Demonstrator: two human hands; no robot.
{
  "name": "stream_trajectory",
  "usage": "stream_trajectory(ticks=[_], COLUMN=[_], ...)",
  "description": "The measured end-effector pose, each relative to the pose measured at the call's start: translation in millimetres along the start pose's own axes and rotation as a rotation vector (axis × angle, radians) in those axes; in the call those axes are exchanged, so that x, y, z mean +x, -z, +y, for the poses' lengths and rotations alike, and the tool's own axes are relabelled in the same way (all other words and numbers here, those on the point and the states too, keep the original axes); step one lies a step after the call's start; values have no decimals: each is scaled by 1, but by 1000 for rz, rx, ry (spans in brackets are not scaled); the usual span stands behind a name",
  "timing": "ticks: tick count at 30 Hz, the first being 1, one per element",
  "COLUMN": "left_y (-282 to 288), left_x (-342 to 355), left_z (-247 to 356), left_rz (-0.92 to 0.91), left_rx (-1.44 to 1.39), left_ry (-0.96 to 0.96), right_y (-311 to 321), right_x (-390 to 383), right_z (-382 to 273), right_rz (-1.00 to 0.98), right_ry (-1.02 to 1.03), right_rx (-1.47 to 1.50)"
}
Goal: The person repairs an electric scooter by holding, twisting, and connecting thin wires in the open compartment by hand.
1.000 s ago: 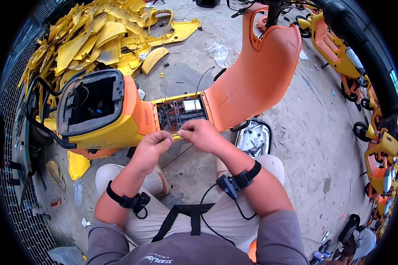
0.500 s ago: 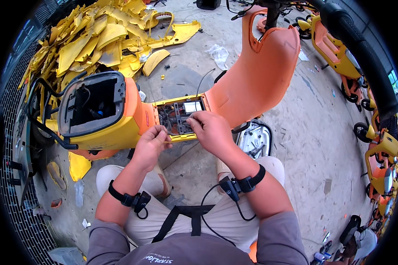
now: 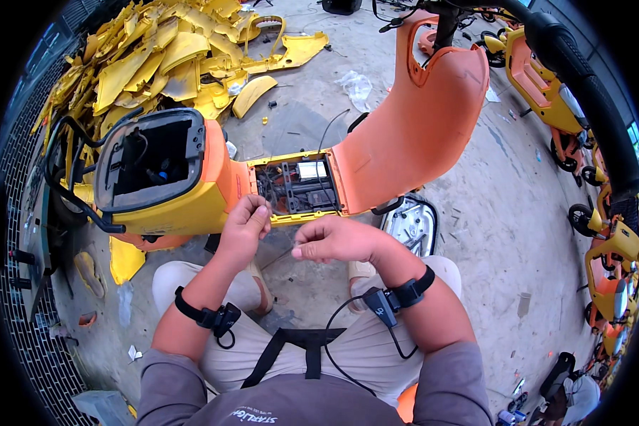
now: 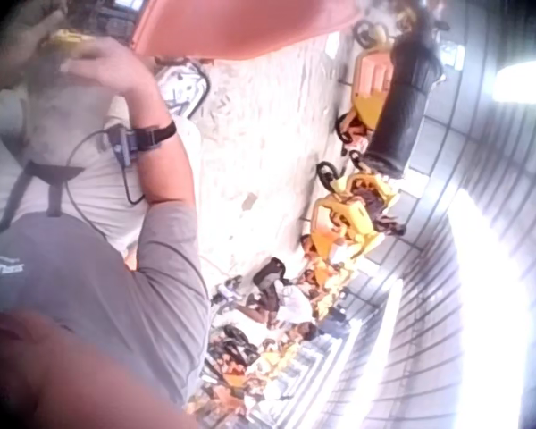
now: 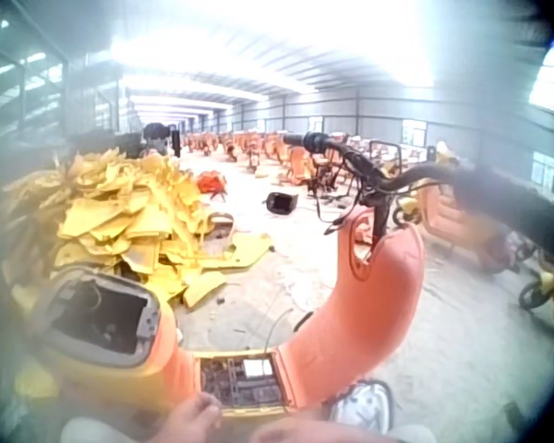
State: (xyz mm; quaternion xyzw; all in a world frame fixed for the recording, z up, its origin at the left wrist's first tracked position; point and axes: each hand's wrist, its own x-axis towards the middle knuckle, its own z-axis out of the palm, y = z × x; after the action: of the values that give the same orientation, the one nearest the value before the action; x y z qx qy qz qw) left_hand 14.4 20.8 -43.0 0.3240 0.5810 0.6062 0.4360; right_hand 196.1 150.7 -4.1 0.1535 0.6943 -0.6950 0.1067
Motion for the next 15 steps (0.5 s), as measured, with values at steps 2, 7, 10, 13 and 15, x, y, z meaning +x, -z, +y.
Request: stream_trajectory(ticks=[2, 7, 10, 13, 15], left_y=[-1, -6, -3, -7, -8], left_x=[-2, -8, -10, -13, -12], left_z=[0, 14, 8, 13, 12], left_rz=[-40, -139, -244, -197, -174], left_rx=[-31, -183, -492, -653, -561], left_ry=[21, 187, 225, 214, 167], right_y=[-7, -17, -34, -42, -44], right_x=[1, -1, 9, 6, 7], right_z=[2, -3, -9, -18, -17], right_rz=[-105, -78, 275, 477, 578], right_ry=[125, 387, 444, 267, 152], right_rx=[232, 482, 201, -226, -474])
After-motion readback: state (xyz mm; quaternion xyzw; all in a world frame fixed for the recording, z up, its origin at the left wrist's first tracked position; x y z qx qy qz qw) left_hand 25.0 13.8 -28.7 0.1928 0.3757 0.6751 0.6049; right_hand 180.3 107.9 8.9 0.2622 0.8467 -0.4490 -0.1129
